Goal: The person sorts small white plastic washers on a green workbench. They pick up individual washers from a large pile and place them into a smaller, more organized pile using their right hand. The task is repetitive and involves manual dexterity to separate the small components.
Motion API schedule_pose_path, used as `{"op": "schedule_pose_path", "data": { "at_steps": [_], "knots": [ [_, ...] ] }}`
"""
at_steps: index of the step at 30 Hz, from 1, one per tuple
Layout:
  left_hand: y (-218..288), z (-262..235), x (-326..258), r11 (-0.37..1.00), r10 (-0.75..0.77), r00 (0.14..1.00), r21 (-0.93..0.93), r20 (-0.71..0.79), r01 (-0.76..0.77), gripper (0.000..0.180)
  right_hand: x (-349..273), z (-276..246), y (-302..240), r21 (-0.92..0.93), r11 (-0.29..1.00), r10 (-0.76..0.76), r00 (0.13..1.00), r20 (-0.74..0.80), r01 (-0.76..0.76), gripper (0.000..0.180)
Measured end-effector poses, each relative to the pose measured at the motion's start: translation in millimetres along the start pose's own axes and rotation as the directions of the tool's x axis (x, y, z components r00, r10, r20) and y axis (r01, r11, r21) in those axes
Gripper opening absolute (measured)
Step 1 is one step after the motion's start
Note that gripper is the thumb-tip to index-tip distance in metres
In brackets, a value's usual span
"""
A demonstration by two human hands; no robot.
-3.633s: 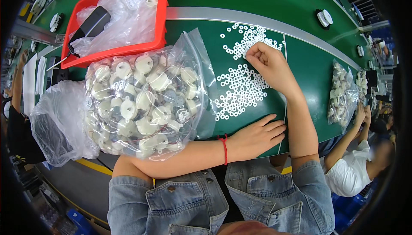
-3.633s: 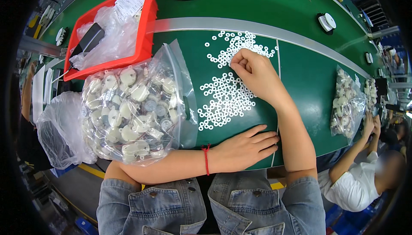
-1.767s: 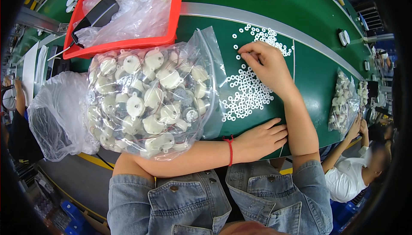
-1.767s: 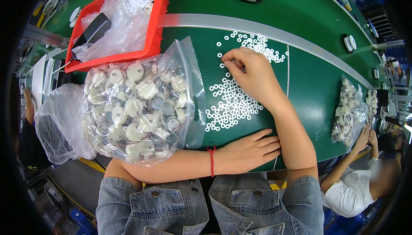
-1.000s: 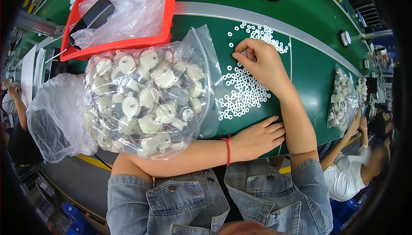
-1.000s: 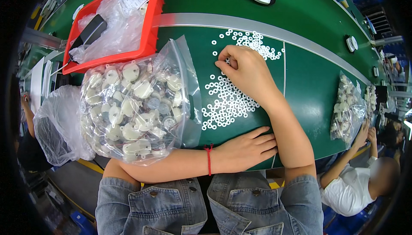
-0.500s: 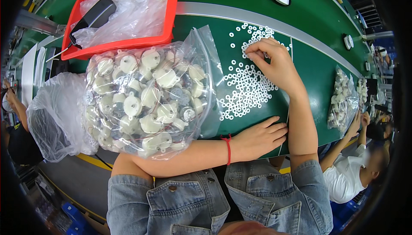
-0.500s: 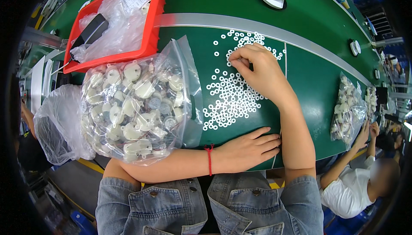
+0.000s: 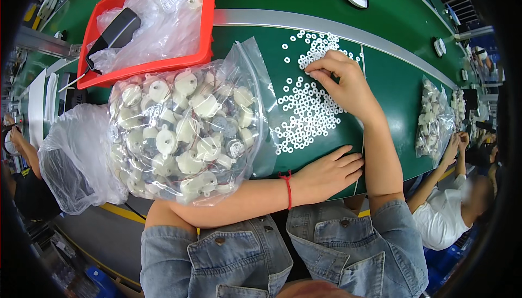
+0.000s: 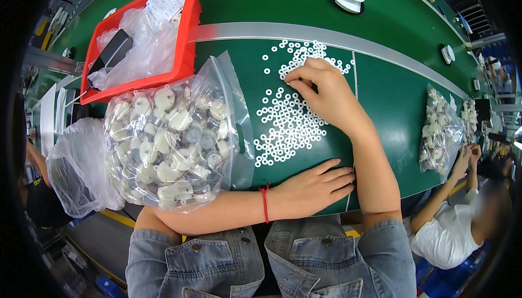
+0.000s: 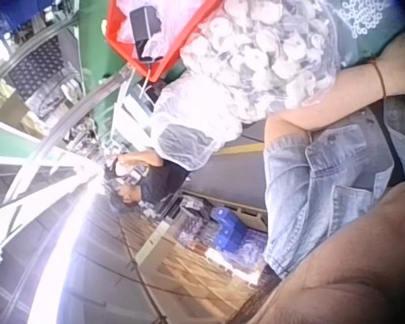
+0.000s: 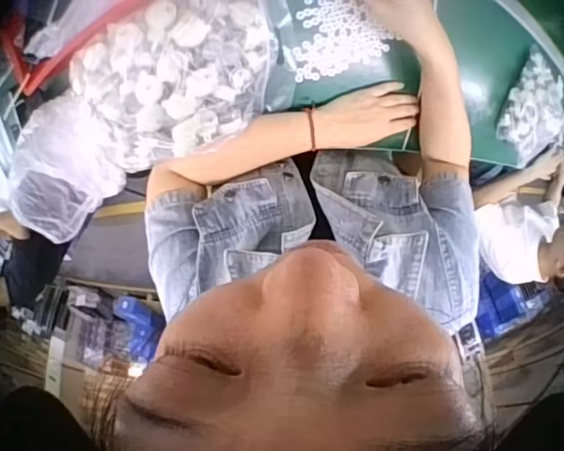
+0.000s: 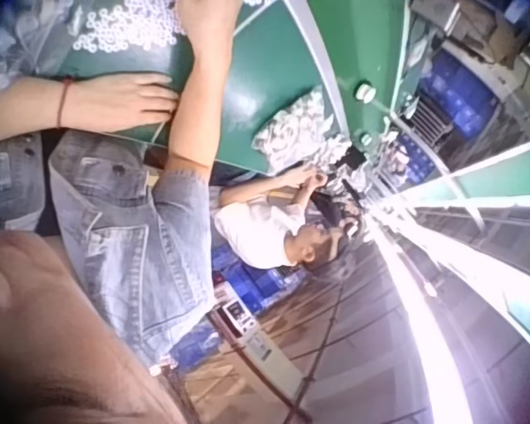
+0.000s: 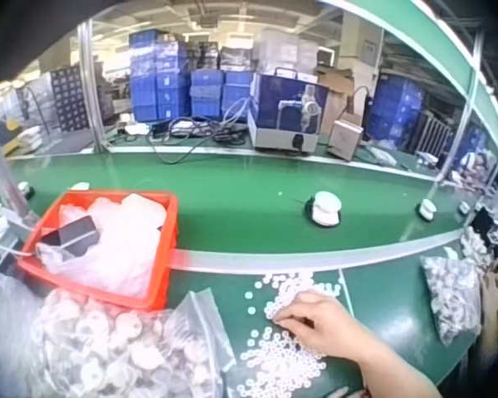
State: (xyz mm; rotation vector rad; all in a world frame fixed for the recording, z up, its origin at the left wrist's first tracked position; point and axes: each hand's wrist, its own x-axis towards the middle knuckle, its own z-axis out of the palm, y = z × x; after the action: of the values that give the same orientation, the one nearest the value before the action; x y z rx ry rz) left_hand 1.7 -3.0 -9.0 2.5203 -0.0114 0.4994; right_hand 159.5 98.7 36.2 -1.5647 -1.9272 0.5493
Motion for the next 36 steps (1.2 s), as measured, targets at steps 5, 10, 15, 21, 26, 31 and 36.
{"op": "schedule_pose_path", "data": {
  "at_steps": [5, 10, 15, 21, 26, 31, 36],
  "knots": [
    [0.5, 0.9, 0.3, 1.000, -0.008, 1.000, -0.004, -0.009, 0.008, 0.044, -13.4, 10.0, -4.3, -0.020, 0.996, -0.091, 0.995, -0.041, 0.090, 0.013],
    [0.3, -0.7, 0.4, 1.000, -0.011, 1.000, -0.007, -0.012, 0.011, 0.044, -16.2, -8.2, -11.0, 0.005, 0.999, 0.040, 0.990, -0.135, -0.040, 0.013],
    [0.1, -0.3, 0.0, 1.000, -0.007, 1.000, -0.001, -0.015, 0.007, 0.045, -29.8, -10.7, 7.0, 0.003, 0.992, 0.129, 0.986, -0.106, -0.129, 0.014],
    [-0.4, -1.6, 0.5, 1.000, -0.007, 1.000, -0.012, 0.006, 0.007, 0.047, -32.2, 0.0, 8.8, 0.068, 0.988, 0.144, 0.984, -0.101, -0.138, 0.015],
    [0.3, -6.9, 1.1, 1.000, -0.001, 0.999, -0.007, 0.040, 0.001, 0.048, -24.5, 8.0, 10.4, 0.026, 0.995, 0.096, 0.988, -0.122, -0.094, 0.015],
    [0.4, -8.3, 2.0, 1.000, -0.009, 0.999, -0.016, 0.047, 0.010, 0.048, -23.7, 8.6, 5.9, -0.006, 0.996, 0.093, 0.987, -0.131, -0.094, 0.011],
    [-0.2, -6.6, 1.6, 1.000, -0.009, 0.999, -0.017, 0.038, 0.010, 0.047, -25.1, 4.5, 6.2, 0.044, 0.987, 0.161, 0.980, -0.119, -0.157, 0.011]
  ]
}}
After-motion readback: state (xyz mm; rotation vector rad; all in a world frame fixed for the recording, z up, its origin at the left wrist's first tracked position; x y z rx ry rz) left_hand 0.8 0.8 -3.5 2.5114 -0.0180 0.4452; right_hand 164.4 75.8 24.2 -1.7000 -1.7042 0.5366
